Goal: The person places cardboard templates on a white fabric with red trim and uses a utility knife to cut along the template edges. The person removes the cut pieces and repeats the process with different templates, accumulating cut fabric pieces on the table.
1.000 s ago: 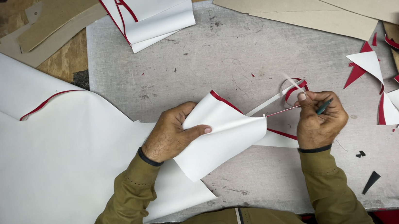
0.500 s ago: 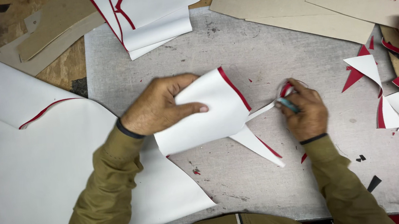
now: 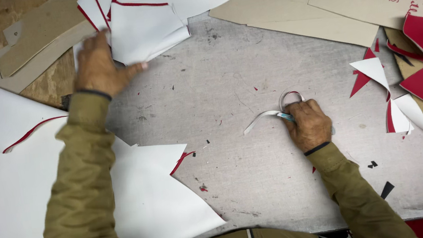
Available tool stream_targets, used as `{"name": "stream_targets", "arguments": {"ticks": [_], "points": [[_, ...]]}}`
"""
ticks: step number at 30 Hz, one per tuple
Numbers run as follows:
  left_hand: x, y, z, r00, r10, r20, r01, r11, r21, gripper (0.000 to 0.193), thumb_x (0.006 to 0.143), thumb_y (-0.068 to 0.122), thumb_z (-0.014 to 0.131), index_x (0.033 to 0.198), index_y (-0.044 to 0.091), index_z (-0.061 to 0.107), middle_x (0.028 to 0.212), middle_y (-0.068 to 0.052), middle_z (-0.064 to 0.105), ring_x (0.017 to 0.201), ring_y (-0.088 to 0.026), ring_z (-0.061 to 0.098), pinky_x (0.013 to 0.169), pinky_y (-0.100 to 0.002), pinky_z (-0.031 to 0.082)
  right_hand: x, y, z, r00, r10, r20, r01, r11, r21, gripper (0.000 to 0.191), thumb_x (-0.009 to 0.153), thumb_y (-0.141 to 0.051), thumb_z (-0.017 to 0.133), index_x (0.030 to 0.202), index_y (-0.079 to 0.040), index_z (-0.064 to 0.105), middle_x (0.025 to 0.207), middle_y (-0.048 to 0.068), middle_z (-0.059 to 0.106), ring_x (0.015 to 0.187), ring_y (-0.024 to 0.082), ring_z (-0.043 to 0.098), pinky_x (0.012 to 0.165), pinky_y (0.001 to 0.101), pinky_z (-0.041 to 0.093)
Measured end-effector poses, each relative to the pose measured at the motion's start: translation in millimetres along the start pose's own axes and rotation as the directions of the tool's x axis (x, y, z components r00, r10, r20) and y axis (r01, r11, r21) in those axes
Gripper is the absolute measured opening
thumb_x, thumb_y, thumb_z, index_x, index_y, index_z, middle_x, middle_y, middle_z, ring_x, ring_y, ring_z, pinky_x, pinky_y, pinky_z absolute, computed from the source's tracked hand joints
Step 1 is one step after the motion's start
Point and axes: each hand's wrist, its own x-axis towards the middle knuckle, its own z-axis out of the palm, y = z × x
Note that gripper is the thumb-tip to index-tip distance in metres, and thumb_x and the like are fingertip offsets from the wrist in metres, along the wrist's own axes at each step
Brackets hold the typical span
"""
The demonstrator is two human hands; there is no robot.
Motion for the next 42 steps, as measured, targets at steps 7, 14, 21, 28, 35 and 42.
{"name": "stream_targets", "arguments": {"ticks": [7,14,21,28,35,42], "points": [[-217.6,-1.2,-5.6,0.909,0.032,0.417,0.130,0.926,-0.355,0.056,0.074,0.030,0.087,0.126,0.016,0.069,0.118,-0.007,0.071,0.109,-0.021,0.068,0.093,-0.037,0.063,-111.9,3.1,-85.3,0.795,0.258,0.549,-0.220,0.966,-0.136,0.025,0.089,-0.021,0.071,0.112,-0.012,0.073,0.108,0.010,0.076,0.093,0.022,0.074,0.076,0.0374,0.063],[-364.6,-1.3,-19.4,0.785,0.064,0.616,0.132,0.954,-0.267,0.075,0.065,0.029,0.093,0.133,0.015,0.064,0.142,-0.011,0.056,0.128,-0.031,0.048,0.108,-0.049,0.038,-150.3,-20.1,-95.3,0.534,0.413,0.737,-0.223,0.910,-0.348,0.030,0.087,-0.026,0.077,0.113,-0.011,0.075,0.102,0.012,0.077,0.090,0.023,0.074,0.080,0.0387,0.063],[-414.9,-6.4,15.6,0.962,0.139,0.235,-0.102,0.981,-0.162,0.055,0.076,0.000,0.071,0.129,0.009,0.065,0.137,-0.014,0.061,0.130,-0.034,0.055,0.108,-0.046,0.048,-149.5,-23.7,-98.9,0.638,0.384,0.668,-0.218,0.922,-0.321,0.029,0.092,-0.028,0.077,0.111,-0.005,0.077,0.095,0.016,0.077,0.078,0.024,0.076,0.072,0.0377,0.064],[-432.2,-10.0,31.5,0.995,0.099,0.023,-0.092,0.973,-0.213,0.038,0.089,0.001,0.066,0.125,0.014,0.071,0.131,-0.009,0.069,0.125,-0.033,0.063,0.103,-0.044,0.054,-94.7,-83.6,-56.6,0.962,0.268,0.046,-0.270,0.962,0.045,0.035,0.105,-0.029,0.076,0.118,0.003,0.074,0.105,0.024,0.074,0.097,0.032,0.073,0.076,0.0452,0.060],[-437.3,1.3,33.7,0.995,0.082,-0.052,-0.090,0.979,-0.183,0.034,0.093,0.003,0.063,0.123,0.015,0.072,0.133,-0.009,0.070,0.127,-0.031,0.064,0.108,-0.047,0.052,-44.0,-212.5,13.0,0.294,-0.285,0.913,-0.907,0.219,0.360,0.080,0.091,-0.064,0.045,0.127,0.005,0.063,0.112,0.028,0.075,0.102,0.031,0.075,0.089,0.0406,0.062],[-430.8,20.8,25.2,0.993,0.116,-0.029,-0.120,0.967,-0.224,0.028,0.096,0.006,0.063,0.123,0.010,0.072,0.131,-0.013,0.070,0.122,-0.034,0.066,0.101,-0.046,0.055,-12.1,-276.2,44.6,0.421,-0.213,0.882,-0.818,0.330,0.471,0.040,0.087,-0.017,0.074,0.107,0.017,0.066,0.090,0.028,0.075,0.071,0.029,0.073,0.065,0.0380,0.062]]}}
